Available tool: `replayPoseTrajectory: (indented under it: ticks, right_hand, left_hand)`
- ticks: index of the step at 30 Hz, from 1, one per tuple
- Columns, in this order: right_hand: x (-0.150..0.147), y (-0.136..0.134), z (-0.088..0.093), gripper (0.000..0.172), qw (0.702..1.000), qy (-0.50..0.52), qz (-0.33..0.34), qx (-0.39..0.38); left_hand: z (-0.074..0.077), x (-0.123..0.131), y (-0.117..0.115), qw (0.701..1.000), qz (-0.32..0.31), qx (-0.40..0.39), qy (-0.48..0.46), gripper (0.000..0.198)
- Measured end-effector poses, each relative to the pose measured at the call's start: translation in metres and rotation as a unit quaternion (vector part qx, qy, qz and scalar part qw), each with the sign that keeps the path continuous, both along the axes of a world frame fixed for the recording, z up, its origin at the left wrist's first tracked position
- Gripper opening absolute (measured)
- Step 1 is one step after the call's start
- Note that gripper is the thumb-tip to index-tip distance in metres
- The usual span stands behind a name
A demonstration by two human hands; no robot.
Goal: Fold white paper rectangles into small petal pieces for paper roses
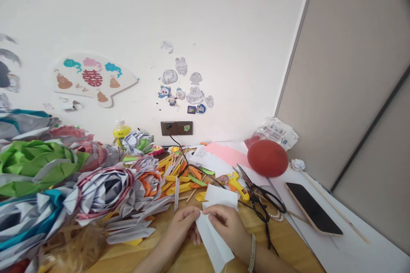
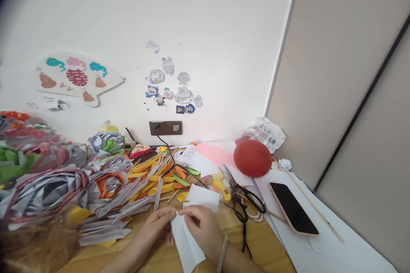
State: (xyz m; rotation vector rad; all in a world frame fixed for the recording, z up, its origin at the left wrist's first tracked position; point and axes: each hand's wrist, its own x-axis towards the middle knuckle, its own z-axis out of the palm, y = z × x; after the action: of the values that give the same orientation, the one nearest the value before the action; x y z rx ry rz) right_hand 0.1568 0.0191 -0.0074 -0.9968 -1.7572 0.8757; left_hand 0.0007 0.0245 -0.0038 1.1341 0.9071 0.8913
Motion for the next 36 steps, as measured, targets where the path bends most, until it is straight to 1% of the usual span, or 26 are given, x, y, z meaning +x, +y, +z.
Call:
replayPoseTrajectory:
  ticks: [4, 8, 12, 15, 23, 28, 36]
  right_hand:
    - [0.0008, -0.0009, 0.0027, 0.022, 1.0, -0.007, -0.002, 0.021]
    - [0.0018, -0.0014, 0.0049, 0.017, 0.999, -0.027, 0.003, 0.047]
    - [0.0003, 0.0004, 0.0037, 0.012, 1.0, -0.006, -0.024, -0.019]
    - [-0.0017, 0.0015, 0.0039, 0.012, 0.998, 0.002, -0.026, -0.053]
    - [-0.0025, -0.0011, 0.008, 0.01, 0.998, -0.001, -0.024, -0.05]
    - [-0.002, -0.0019, 0.0052, 0.012, 0.999, -0.008, -0.021, -0.041]
    - [-0.0009, 0.0011, 0.001, 0.013, 0.999, -0.037, -0.014, -0.02]
  left_hand:
    - [0.0018, 0.0012, -0.001, 1.0, 0.008, 0.01, 0.021, 0.042]
    - [0.0015, 0.0022, -0.0017, 0.998, 0.007, 0.032, 0.047, 0.045]
    - [0.0002, 0.0035, -0.0019, 0.996, 0.009, 0.056, 0.068, 0.047]
    - [-0.0012, 0.004, -0.002, 0.994, 0.011, 0.072, 0.081, 0.046]
    - [0.0016, 0.0043, -0.0039, 0.993, 0.04, 0.074, 0.083, 0.043]
    - [0.0039, 0.0054, -0.0067, 0.988, 0.04, 0.099, 0.113, 0.04]
    - [0.0068, 0.0064, -0.0081, 0.985, 0.032, 0.105, 0.133, 0.04]
